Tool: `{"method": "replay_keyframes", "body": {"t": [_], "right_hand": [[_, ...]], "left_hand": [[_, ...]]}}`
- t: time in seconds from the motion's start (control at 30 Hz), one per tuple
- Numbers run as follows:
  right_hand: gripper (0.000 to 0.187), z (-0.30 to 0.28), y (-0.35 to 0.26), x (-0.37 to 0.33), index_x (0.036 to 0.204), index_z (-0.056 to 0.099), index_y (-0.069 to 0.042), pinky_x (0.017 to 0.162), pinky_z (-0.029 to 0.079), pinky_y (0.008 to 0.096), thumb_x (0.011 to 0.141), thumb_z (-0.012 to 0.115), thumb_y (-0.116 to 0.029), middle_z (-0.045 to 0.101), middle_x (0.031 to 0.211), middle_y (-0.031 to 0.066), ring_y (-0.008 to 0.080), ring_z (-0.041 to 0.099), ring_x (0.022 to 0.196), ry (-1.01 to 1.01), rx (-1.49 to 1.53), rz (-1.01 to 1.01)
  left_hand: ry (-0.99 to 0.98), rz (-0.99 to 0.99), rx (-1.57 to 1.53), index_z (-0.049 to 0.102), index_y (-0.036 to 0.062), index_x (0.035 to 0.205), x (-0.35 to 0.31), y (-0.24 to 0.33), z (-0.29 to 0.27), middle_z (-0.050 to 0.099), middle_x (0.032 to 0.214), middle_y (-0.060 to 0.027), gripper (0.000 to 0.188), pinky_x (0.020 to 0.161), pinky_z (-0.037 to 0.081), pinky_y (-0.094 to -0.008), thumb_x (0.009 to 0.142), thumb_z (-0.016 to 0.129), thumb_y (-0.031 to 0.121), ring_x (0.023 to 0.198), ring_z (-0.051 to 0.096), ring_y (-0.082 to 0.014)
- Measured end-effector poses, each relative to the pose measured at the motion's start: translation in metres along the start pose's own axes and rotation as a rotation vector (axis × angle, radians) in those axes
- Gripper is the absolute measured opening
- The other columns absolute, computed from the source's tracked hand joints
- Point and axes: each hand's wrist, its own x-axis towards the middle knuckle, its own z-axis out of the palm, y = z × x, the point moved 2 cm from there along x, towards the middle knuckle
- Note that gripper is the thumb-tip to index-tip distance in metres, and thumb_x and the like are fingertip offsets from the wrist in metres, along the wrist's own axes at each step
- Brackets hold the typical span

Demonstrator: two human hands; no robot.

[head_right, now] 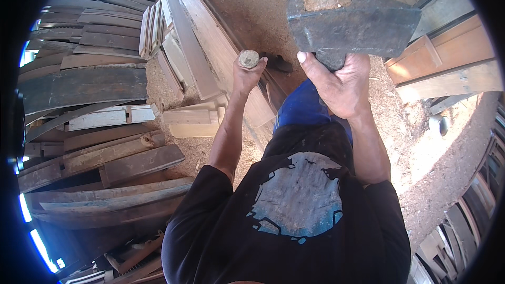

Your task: The person uses a chisel and mallet to carve and shape wooden planks in a workshop. They repeatedly strike the chisel to remove material, then inspect and reposition the planks to continue shaping them.

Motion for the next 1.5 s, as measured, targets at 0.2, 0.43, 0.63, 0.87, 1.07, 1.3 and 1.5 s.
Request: {"method": "replay_keyframes", "body": {"t": [0.2,0.43,0.63,0.87,1.07,1.3,1.5], "right_hand": [[0.013,0.007,0.003,0.006,0.100,0.069,-0.001,0.069,0.052,0.0280,0.088,0.072,-0.003,0.069,0.087,0.0016,0.0090,0.062,0.077,0.058,0.006,-0.057],[0.024,0.043,0.093,0.004,0.104,0.067,-0.002,0.070,0.056,0.0428,0.088,0.070,-0.021,0.071,0.084,0.0214,0.0359,0.071,0.077,-0.180,-0.599,-0.259],[0.023,0.034,0.104,-0.001,0.096,0.068,-0.002,0.071,0.054,0.0475,0.086,0.068,-0.023,0.068,0.086,0.0256,0.0440,0.068,0.083,-0.381,-0.855,0.154],[0.027,0.052,0.118,-0.008,0.097,0.067,-0.001,0.067,0.053,0.0509,0.086,0.069,-0.025,0.068,0.084,0.0258,0.0450,0.068,0.079,-0.473,-0.906,0.211],[0.034,0.040,0.116,-0.015,0.106,0.064,0.000,0.080,0.052,0.0491,0.083,0.070,-0.023,0.068,0.093,0.0281,0.0445,0.067,0.091,-0.468,-0.767,0.201],[0.028,0.032,0.079,-0.015,0.106,0.064,0.002,0.076,0.051,0.0344,0.087,0.073,-0.016,0.068,0.088,0.0116,0.0195,0.065,0.081,-0.288,-0.394,0.202],[0.016,0.014,0.044,-0.008,0.099,0.065,0.000,0.074,0.050,0.0287,0.089,0.072,-0.010,0.065,0.086,0.0017,0.0099,0.059,0.079,-0.165,-0.266,0.116]], "left_hand": [[-0.090,-0.014,0.037,0.058,0.0055,0.088,-0.007,0.014,0.006,0.064,0.079,-0.0005,0.023,0.067,0.051,-0.0263,0.082,0.080,0.010,0.073,0.059,-0.0076],[-0.168,0.143,0.095,0.064,0.0046,0.100,-0.010,0.025,0.020,0.072,0.090,-0.0058,0.023,0.076,0.055,-0.0309,0.081,0.077,0.010,0.083,0.068,-0.0151],[-0.113,0.014,0.161,0.065,0.0053,0.099,-0.027,-0.004,0.019,0.073,0.092,-0.0081,0.023,0.076,0.056,-0.0319,0.080,0.077,0.010,0.082,0.069,-0.0164],[-0.153,0.046,0.086,0.062,0.0019,0.106,-0.031,-0.004,0.005,0.069,0.089,-0.0026,0.030,0.074,0.053,-0.0277,0.082,0.078,0.008,0.082,0.064,-0.0104],[0.013,0.060,0.015,0.063,0.0026,0.099,-0.038,-0.013,0.007,0.069,0.089,-0.0027,0.023,0.074,0.053,-0.0277,0.081,0.078,0.007,0.083,0.065,-0.0105],[0.213,-0.156,-0.042,0.060,0.0047,0.091,-0.003,-0.043,-0.025,0.062,0.082,0.0019,0.024,0.068,0.049,-0.0250,0.082,0.081,0.007,0.074,0.057,-0.0075],[0.093,-0.081,-0.033,0.060,0.0069,0.083,-0.014,0.010,-0.015,0.061,0.072,0.0039,0.017,0.058,0.046,-0.0240,0.087,0.076,0.009,0.064,0.054,-0.0052]]}}
